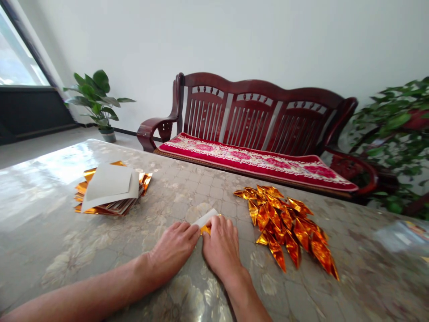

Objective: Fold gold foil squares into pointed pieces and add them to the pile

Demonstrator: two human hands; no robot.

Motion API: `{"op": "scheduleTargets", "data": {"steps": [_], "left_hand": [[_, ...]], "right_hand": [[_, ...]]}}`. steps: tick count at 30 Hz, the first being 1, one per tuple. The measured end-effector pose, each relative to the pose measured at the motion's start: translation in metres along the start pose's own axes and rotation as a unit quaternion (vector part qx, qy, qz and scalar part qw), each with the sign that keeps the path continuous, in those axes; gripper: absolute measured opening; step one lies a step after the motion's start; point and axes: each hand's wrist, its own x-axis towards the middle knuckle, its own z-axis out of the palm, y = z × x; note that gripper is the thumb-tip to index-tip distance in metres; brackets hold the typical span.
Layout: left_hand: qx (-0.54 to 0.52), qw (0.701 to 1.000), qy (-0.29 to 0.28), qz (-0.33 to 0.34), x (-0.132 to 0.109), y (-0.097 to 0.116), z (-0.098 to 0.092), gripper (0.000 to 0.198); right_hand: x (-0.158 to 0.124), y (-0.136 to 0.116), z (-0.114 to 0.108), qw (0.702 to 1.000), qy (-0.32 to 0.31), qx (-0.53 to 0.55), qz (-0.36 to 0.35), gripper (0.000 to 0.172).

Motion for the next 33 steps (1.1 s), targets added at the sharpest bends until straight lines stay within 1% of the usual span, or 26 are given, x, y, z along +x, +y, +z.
{"op": "scheduleTargets", "data": {"steps": [3,7,12,15,18,21,24,27,31,33], "left_hand": [[0.005,1.0,0.001,0.003,-0.001,-0.001,0.001,0.013],[0.01,1.0,0.017,0.02,-0.003,-0.005,0.003,0.013],[0.005,0.999,0.027,0.038,-0.008,-0.005,0.004,0.012],[-0.003,0.999,0.032,0.043,-0.009,0.001,0.001,0.01],[-0.038,0.997,0.05,0.041,-0.004,0.004,-0.004,0.009],[-0.092,0.992,0.074,0.041,0.006,-0.003,-0.006,0.012],[-0.148,0.985,0.062,0.066,0.015,-0.013,-0.002,0.02],[-0.179,0.981,0.052,0.049,0.019,-0.015,0.004,0.026],[-0.205,0.977,0.057,0.02,0.018,-0.005,0.007,0.024],[-0.221,0.974,0.046,0.004,0.017,0.0,0.007,0.02]], "right_hand": [[0.001,0.005,-0.002,1.0,-0.012,0.026,-0.003,0.009],[0.003,0.013,-0.004,0.997,-0.022,0.077,-0.024,0.019],[0.006,0.025,-0.005,0.988,-0.027,0.147,-0.041,0.019],[0.007,0.031,-0.003,0.982,-0.021,0.19,-0.009,0.017],[0.008,0.036,-0.001,0.977,0.023,0.206,0.047,0.013],[0.009,0.038,0.001,0.977,0.082,0.182,0.076,0.012],[0.01,0.041,0.003,0.983,0.118,0.121,0.074,0.022],[0.01,0.042,0.002,0.991,0.107,0.054,0.065,0.027],[0.011,0.037,-0.003,0.994,0.076,0.001,0.072,0.019],[0.012,0.033,-0.005,0.995,0.068,-0.013,0.079,0.015]]}}
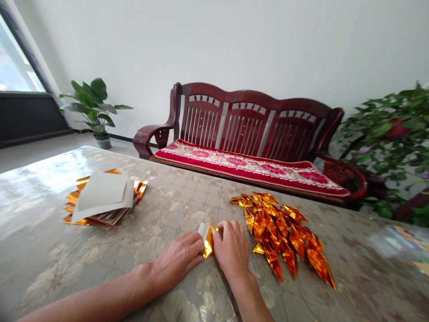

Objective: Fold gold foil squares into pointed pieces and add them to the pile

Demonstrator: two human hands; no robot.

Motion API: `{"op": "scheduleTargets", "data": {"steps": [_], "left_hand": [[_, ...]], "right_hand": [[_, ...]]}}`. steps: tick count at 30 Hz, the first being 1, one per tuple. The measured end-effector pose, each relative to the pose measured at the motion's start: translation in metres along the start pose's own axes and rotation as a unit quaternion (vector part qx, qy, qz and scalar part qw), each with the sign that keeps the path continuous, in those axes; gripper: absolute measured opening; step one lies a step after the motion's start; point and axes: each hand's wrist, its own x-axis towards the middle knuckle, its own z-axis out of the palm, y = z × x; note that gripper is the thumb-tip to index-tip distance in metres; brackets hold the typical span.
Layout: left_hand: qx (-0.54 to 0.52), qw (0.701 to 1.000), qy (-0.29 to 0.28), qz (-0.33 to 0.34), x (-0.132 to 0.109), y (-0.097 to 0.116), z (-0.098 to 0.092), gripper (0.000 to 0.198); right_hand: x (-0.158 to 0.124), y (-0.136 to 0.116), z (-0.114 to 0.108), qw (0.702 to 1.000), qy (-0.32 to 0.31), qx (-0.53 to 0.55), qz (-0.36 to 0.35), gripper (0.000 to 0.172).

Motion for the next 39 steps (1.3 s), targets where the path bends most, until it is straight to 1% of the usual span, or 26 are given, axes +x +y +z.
{"op": "scheduleTargets", "data": {"steps": [2,4,9,15,18,22,25,32,39], "left_hand": [[-0.005,1.0,-0.011,-0.023,0.0,0.003,0.002,0.017],[0.012,0.999,-0.012,-0.031,0.0,0.002,0.004,0.015],[0.086,0.996,0.019,0.011,0.002,-0.003,0.01,0.008],[0.126,0.991,0.003,0.042,0.002,-0.002,0.011,0.011],[0.125,0.991,-0.004,0.05,0.001,0.001,0.008,0.01],[0.109,0.994,0.004,0.014,0.0,0.002,0.007,0.014],[0.118,0.993,0.02,0.002,-0.001,0.001,0.009,0.016],[0.142,0.989,0.032,0.012,-0.001,0.002,0.007,0.022],[0.138,0.99,0.035,0.013,0.0,0.002,0.005,0.022]], "right_hand": [[0.001,-0.003,-0.002,1.0,-0.008,0.0,0.009,0.012],[0.003,-0.006,-0.003,0.999,-0.022,0.017,0.02,0.01],[0.008,-0.009,-0.005,0.996,-0.06,0.041,0.055,0.013],[0.013,-0.013,-0.01,0.992,-0.101,0.03,0.071,0.011],[0.014,-0.016,-0.01,0.992,-0.103,0.017,0.064,0.01],[0.015,-0.02,-0.009,0.994,-0.097,0.015,0.051,0.01],[0.015,-0.021,-0.009,0.994,-0.095,0.022,0.048,0.011],[0.016,-0.02,-0.004,0.997,-0.077,0.017,0.019,0.011],[0.014,-0.019,-0.003,0.996,-0.082,0.009,0.011,0.011]]}}
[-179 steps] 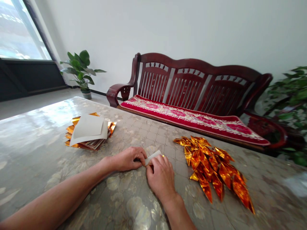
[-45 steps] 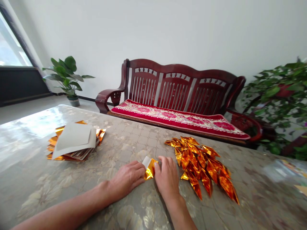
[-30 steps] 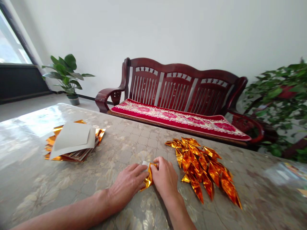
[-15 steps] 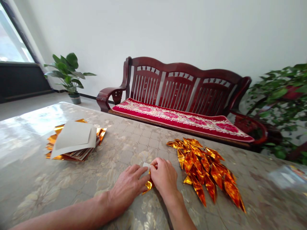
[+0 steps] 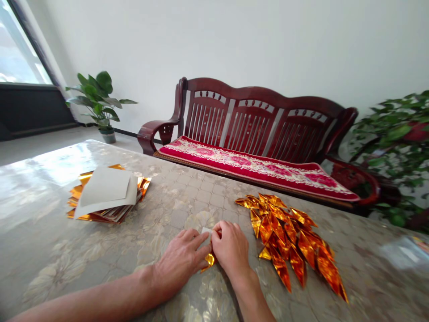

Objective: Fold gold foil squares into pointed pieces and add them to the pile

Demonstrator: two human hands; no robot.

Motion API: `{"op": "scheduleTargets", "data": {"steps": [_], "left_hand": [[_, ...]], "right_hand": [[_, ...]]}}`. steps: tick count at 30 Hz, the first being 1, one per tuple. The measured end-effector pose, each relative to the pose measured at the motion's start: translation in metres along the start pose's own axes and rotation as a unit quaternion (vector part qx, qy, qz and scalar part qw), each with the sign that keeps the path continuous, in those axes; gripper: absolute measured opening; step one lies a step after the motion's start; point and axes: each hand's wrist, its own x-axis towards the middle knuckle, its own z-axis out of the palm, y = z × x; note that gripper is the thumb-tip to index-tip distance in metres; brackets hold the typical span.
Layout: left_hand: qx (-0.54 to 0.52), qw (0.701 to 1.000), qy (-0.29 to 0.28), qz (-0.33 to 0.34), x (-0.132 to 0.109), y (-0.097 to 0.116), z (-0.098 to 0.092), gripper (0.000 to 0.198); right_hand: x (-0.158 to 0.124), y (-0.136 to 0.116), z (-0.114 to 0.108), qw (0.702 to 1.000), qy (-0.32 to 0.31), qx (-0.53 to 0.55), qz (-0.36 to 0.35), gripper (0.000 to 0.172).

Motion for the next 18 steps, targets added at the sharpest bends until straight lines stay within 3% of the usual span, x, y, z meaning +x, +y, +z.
{"op": "scheduleTargets", "data": {"steps": [9,18], "left_hand": [[-0.002,1.0,0.002,0.002,-0.0011,-0.0006,-0.0008,0.023],[-0.006,1.0,0.011,0.0,-0.0009,-0.001,0.0017,0.022]], "right_hand": [[0.0009,-0.0018,-0.0015,0.999,-0.021,0.014,0.025,0.013],[0.0002,0.0001,0.0012,1.0,-0.012,0.01,-0.009,0.012]]}}
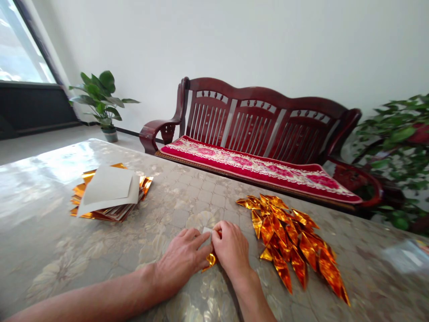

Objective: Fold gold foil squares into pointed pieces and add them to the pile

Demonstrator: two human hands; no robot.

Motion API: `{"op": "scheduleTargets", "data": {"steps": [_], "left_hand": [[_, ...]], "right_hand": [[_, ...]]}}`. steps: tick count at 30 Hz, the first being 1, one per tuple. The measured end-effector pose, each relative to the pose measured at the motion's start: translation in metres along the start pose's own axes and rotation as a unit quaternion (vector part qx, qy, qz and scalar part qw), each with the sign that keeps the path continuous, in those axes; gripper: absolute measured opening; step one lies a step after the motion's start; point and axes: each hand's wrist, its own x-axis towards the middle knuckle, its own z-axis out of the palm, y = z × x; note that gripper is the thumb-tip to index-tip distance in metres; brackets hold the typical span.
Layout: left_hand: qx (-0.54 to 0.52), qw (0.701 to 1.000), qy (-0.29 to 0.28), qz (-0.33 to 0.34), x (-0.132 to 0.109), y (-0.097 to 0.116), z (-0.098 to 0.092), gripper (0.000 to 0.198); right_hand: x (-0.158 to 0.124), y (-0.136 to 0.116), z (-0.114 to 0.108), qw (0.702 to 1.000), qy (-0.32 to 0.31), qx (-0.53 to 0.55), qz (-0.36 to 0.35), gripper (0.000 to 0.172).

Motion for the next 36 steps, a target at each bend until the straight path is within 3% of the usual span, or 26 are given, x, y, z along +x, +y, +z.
{"op": "scheduleTargets", "data": {"steps": [23,36], "left_hand": [[-0.016,1.0,0.01,-0.003,-0.0003,-0.0022,0.0041,0.02],[-0.018,1.0,0.009,-0.007,0.0003,-0.0026,0.0025,0.023]], "right_hand": [[-0.0047,-0.0006,0.0027,0.993,0.051,-0.061,-0.085,0.015],[-0.0063,-0.0035,-0.0039,0.992,0.037,-0.072,-0.101,0.019]]}}
